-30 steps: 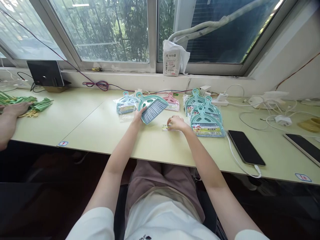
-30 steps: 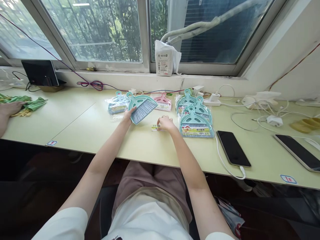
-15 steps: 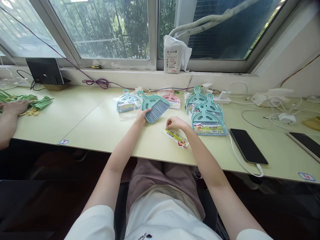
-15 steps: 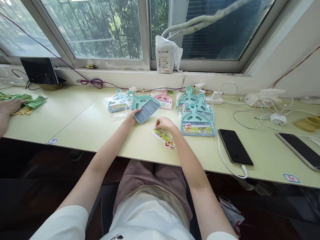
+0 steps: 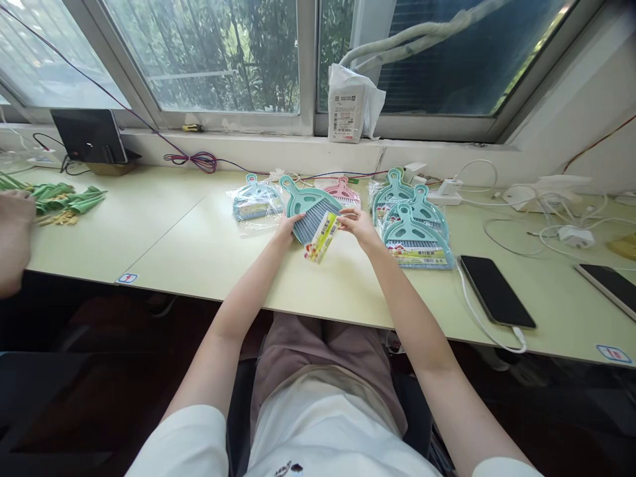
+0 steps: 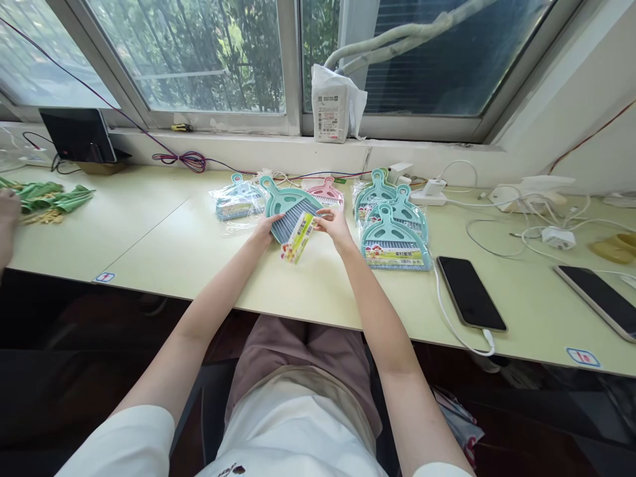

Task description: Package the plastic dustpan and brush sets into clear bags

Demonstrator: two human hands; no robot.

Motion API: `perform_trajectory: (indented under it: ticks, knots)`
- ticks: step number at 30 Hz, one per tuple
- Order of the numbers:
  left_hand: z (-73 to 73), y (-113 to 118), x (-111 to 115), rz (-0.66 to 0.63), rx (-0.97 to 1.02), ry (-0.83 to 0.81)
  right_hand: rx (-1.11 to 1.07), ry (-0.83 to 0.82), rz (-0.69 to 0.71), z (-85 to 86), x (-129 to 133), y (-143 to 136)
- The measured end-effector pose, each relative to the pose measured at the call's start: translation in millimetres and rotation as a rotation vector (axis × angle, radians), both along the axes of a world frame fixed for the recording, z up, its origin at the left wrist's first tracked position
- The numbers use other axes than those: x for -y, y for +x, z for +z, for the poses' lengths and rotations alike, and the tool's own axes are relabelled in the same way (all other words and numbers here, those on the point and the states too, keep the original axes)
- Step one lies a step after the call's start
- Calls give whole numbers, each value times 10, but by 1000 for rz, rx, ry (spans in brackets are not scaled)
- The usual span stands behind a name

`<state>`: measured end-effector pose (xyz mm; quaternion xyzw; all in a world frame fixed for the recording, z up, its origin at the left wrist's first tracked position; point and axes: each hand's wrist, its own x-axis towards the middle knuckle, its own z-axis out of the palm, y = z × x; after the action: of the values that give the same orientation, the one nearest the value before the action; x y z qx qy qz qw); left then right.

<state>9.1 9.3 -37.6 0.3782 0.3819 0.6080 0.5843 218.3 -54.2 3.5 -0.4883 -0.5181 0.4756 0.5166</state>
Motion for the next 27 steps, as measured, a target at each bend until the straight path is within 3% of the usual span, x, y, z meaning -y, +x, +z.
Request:
perform_trajectory:
  ticks: [4, 9, 12, 20, 23, 27]
  knots:
    - [27, 28, 50, -58, -22, -33, -189, -36, -82, -64, -56, 16]
    - [51, 60, 107, -107, -24, 17, -171, -69, -150, -200, -133, 35]
    - [38, 60, 116, -140, -66, 24, -88, -51, -208, -260, -163, 33]
    - [7, 81, 92, -163, -126, 90, 350, 223, -276, -346, -145, -20]
    - [32, 100, 98, -140, -142, 104, 575, 315, -341, -235, -63, -77]
    - [82, 84, 105, -116, -177, 74, 798, 488, -540, 212, 233, 52]
